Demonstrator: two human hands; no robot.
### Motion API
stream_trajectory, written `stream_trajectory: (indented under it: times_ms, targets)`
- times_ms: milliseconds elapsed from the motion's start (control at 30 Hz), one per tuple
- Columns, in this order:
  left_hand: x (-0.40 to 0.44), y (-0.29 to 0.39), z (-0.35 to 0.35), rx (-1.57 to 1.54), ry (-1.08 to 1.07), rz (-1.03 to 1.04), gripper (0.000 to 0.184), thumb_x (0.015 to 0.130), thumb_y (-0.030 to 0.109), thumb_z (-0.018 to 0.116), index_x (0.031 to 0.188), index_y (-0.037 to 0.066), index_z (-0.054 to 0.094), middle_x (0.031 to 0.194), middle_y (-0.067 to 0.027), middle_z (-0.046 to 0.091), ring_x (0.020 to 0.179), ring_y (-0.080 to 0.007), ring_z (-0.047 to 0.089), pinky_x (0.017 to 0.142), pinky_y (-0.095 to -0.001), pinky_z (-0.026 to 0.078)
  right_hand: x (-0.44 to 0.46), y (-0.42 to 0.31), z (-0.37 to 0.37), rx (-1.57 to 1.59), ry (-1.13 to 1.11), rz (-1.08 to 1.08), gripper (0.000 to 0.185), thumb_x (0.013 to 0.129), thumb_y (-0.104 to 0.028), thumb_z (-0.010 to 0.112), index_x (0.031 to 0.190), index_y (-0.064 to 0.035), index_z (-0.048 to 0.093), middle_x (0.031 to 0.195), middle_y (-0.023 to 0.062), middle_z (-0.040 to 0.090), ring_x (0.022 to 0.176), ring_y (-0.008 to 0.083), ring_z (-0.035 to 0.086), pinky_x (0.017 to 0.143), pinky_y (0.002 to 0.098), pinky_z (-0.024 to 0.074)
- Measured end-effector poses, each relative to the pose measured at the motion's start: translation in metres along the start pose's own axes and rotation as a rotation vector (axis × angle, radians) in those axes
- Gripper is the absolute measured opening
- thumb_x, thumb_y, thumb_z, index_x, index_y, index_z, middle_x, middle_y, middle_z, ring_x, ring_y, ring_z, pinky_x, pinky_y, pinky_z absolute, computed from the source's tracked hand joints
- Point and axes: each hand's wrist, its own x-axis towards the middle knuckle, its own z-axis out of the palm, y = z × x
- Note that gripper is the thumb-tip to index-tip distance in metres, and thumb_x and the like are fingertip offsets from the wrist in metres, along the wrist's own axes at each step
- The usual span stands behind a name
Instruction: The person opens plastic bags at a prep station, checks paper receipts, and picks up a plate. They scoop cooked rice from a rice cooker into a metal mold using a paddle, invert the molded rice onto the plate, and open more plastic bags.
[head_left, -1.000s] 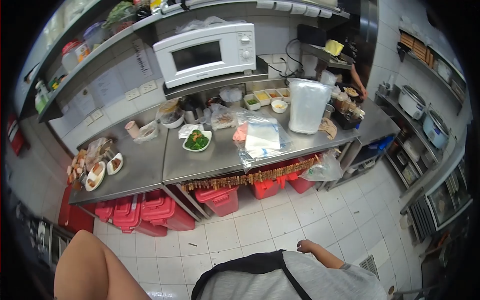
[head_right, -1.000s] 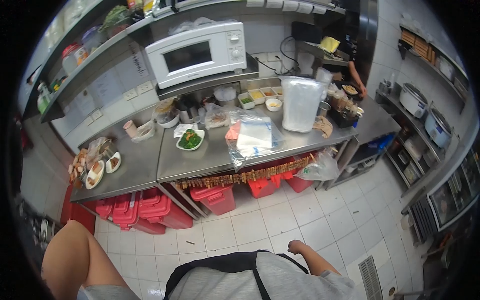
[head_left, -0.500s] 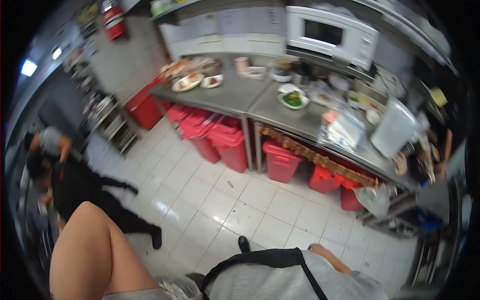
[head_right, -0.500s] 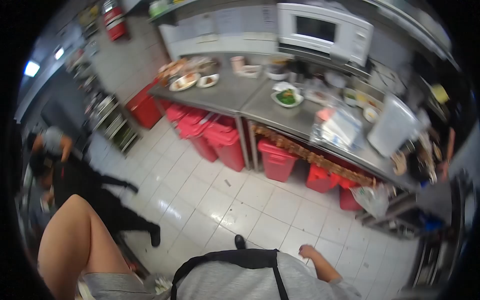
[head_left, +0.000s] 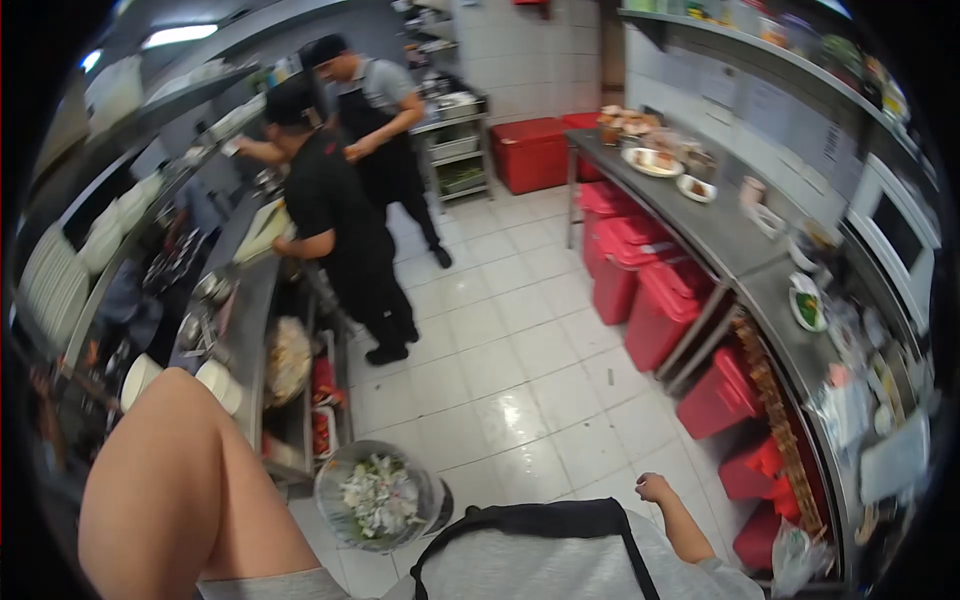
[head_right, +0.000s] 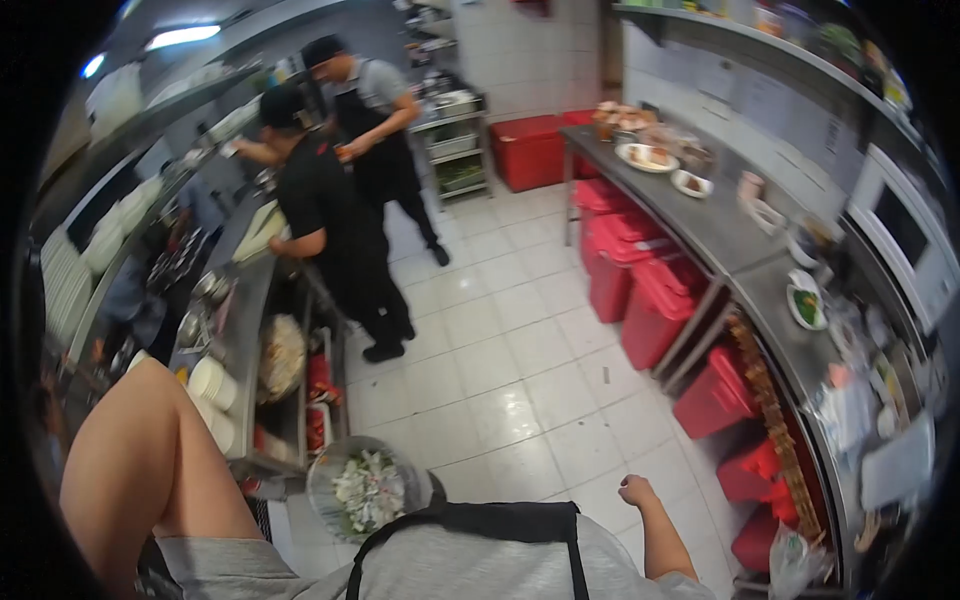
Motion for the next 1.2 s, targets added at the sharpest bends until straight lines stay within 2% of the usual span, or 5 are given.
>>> stream_trajectory:
  times_ms: [167,400,567,833,1200]
  targets:
    - [-0.015,-0.006,-0.125,0.240,0.048,-0.054,0.023,0.092,0.008,0.039,0.102,0.000,0.058,0.083,-0.0135,0.059,0.077,-0.0206,0.057,0.075,-0.0287,0.047,0.060,-0.194,0.001,0.182,-0.272,-0.115,0.027,0.076,-0.011,0.060,0.100,0.0022,0.059,0.073,0.0134,0.066,0.063,0.0191,0.067,0.046,0.0289,0.0505]
    - [-0.143,-0.086,-0.260,1.071,0.060,-0.737,0.020,0.094,0.015,0.044,0.102,0.001,0.057,0.053,0.0010,0.045,0.060,-0.0065,0.051,0.069,-0.0251,0.046,0.120,-0.428,0.029,0.072,-0.400,-0.591,0.033,0.077,-0.018,0.061,0.105,0.0005,0.059,0.083,0.0134,0.067,0.071,0.0188,0.066,0.067,0.0292,0.0504]
    - [-0.235,-0.088,-0.404,1.462,-0.330,-0.899,0.033,0.087,0.010,0.050,0.119,0.010,0.049,0.114,-0.0183,0.049,0.103,-0.0262,0.056,0.085,-0.0323,0.045,0.155,-0.460,0.044,-0.120,-0.387,-0.756,0.036,0.076,-0.027,0.065,0.103,-0.0034,0.061,0.078,0.0114,0.067,0.073,0.0209,0.065,0.067,0.0320,0.0506]
    - [-0.323,-0.040,-0.491,2.415,-0.190,-1.357,0.073,0.080,0.032,0.059,0.135,0.003,0.020,0.137,-0.0230,0.025,0.130,-0.0381,0.024,0.101,-0.0600,0.019,0.216,-0.555,-0.022,-0.009,-0.712,-0.569,0.033,0.084,-0.022,0.061,0.108,0.0012,0.058,0.088,0.0104,0.065,0.064,0.0229,0.067,0.051,0.0278,0.0519]
    - [-0.368,-0.004,-0.500,2.660,-0.549,-1.229,0.063,0.086,0.016,0.045,0.138,-0.002,0.013,0.124,-0.0152,0.046,0.120,-0.0286,0.042,0.100,-0.0598,0.022,-0.056,-1.108,-0.184,0.190,-0.313,-2.157,0.021,0.091,-0.016,0.049,0.090,0.0020,0.059,0.075,0.0098,0.061,0.049,0.0130,0.059,0.044,0.0257,0.0426]
